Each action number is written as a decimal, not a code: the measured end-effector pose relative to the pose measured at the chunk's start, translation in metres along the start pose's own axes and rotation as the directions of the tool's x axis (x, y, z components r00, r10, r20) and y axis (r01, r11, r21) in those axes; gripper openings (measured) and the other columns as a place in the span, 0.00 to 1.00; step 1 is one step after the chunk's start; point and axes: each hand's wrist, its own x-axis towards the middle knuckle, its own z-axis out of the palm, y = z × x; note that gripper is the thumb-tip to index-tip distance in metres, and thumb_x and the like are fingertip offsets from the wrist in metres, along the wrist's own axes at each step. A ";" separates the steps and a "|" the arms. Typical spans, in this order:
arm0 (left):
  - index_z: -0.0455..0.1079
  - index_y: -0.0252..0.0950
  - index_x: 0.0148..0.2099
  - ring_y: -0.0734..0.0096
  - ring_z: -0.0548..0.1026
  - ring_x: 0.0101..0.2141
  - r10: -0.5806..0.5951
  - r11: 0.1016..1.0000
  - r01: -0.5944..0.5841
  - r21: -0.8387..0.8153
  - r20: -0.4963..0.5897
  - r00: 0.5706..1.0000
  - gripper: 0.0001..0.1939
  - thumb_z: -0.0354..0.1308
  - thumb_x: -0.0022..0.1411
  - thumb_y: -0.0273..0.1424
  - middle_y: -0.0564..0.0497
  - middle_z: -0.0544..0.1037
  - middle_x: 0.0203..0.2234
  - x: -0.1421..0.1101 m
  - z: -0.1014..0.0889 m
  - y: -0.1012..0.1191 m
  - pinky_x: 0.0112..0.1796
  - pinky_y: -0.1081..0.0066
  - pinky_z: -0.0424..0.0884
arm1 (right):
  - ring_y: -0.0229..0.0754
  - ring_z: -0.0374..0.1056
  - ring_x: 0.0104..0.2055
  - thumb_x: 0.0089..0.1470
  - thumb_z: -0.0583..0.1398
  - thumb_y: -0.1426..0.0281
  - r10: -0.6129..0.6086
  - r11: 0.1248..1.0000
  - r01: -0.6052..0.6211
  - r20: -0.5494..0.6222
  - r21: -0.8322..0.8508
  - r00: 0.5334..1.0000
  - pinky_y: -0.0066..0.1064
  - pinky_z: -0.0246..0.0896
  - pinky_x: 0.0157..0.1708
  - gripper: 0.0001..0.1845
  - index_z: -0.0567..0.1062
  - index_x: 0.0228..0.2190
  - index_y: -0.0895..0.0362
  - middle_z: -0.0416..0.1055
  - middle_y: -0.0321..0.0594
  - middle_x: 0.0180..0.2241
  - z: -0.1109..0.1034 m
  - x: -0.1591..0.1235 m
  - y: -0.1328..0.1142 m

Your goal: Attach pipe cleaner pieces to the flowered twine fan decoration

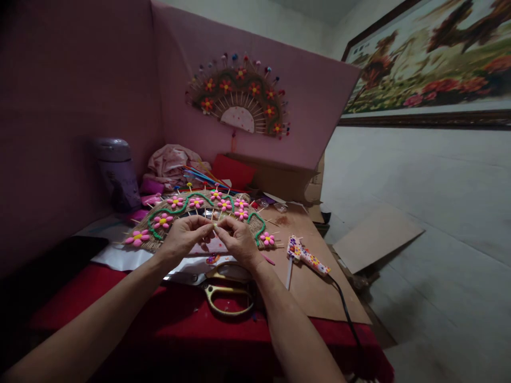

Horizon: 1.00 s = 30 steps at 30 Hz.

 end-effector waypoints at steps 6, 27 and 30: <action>0.67 0.30 0.28 0.79 0.67 0.16 0.054 0.998 -0.055 -0.017 -0.070 0.996 0.11 0.60 0.49 0.35 0.55 0.70 0.17 0.001 0.003 -0.008 0.17 0.76 0.65 | 0.34 0.59 0.26 0.55 0.55 0.63 -0.006 0.999 0.006 -0.005 -0.036 1.000 0.26 0.53 0.26 0.12 0.68 0.26 0.57 0.64 0.33 0.24 0.005 0.000 0.004; 0.72 0.34 0.31 0.73 0.69 0.22 0.216 0.946 -0.187 0.265 -0.082 0.973 0.09 0.57 0.54 0.36 0.51 0.73 0.22 0.000 0.002 -0.018 0.21 0.76 0.65 | 0.34 0.57 0.24 0.54 0.55 0.66 -0.010 0.980 -0.001 -0.054 -0.199 0.999 0.25 0.50 0.24 0.10 0.68 0.24 0.57 0.62 0.33 0.22 -0.003 0.000 0.002; 0.71 0.33 0.30 0.74 0.69 0.21 0.160 0.964 -0.140 0.227 -0.072 0.985 0.12 0.59 0.51 0.37 0.51 0.72 0.21 0.001 0.000 -0.015 0.17 0.77 0.65 | 0.34 0.56 0.24 0.54 0.55 0.65 -0.031 0.980 0.021 -0.045 -0.198 0.999 0.25 0.50 0.24 0.10 0.68 0.23 0.57 0.61 0.32 0.21 -0.006 0.001 0.002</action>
